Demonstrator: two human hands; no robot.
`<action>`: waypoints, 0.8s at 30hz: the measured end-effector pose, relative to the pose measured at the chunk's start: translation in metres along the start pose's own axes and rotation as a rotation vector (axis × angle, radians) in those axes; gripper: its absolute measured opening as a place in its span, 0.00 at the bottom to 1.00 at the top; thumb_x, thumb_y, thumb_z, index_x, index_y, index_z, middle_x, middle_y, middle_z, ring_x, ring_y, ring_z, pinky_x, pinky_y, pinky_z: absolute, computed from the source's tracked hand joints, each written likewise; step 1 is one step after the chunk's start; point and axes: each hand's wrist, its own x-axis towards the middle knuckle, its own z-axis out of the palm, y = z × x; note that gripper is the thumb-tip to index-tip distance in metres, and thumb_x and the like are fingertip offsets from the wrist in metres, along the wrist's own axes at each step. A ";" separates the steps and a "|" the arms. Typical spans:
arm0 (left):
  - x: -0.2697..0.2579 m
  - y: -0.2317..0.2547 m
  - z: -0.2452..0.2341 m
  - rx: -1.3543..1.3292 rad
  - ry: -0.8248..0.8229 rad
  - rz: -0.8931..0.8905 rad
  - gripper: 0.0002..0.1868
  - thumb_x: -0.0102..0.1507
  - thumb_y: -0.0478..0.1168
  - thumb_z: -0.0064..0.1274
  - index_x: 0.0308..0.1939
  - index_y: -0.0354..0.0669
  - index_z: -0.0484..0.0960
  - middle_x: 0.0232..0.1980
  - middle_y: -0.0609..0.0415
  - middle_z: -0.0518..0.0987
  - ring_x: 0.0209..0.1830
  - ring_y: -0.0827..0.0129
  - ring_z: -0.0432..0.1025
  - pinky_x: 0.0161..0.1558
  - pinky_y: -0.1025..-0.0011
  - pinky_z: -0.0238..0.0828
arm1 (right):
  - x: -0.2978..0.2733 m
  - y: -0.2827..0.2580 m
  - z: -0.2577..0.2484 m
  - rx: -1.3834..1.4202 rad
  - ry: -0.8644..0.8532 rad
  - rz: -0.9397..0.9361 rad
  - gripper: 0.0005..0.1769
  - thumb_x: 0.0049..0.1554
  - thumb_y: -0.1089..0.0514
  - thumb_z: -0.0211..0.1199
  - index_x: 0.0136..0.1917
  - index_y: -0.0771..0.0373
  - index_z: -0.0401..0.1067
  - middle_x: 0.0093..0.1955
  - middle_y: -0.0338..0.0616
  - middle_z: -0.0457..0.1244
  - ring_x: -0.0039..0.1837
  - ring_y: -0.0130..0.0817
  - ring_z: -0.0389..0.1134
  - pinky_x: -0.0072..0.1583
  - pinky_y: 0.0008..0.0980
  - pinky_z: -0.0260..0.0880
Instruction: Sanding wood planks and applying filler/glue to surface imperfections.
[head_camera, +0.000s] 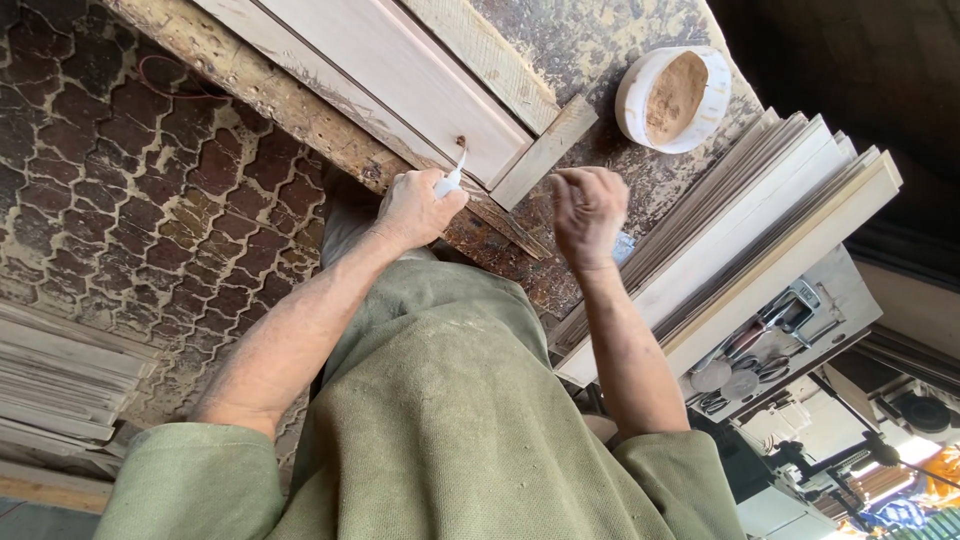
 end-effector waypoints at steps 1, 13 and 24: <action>0.000 0.001 -0.002 0.001 -0.002 0.001 0.16 0.65 0.52 0.51 0.32 0.44 0.77 0.25 0.58 0.74 0.21 0.74 0.67 0.22 0.69 0.66 | 0.001 -0.006 0.010 -0.001 0.001 0.002 0.08 0.65 0.52 0.69 0.44 0.53 0.78 0.44 0.36 0.70 0.47 0.27 0.66 0.56 0.32 0.64; -0.031 -0.046 -0.016 -0.143 0.179 0.079 0.21 0.68 0.55 0.55 0.27 0.47 0.71 0.24 0.62 0.68 0.19 0.78 0.61 0.17 0.74 0.61 | 0.032 -0.067 0.089 -0.032 -0.061 -0.108 0.09 0.64 0.48 0.66 0.45 0.53 0.78 0.41 0.34 0.68 0.43 0.27 0.63 0.54 0.33 0.62; -0.059 -0.035 -0.035 -0.278 0.353 0.269 0.20 0.70 0.52 0.62 0.34 0.42 0.77 0.30 0.60 0.76 0.28 0.79 0.70 0.28 0.73 0.69 | -0.108 -0.041 0.001 -0.078 -0.014 0.266 0.27 0.63 0.51 0.67 0.71 0.59 0.68 0.71 0.53 0.61 0.74 0.47 0.60 0.75 0.47 0.60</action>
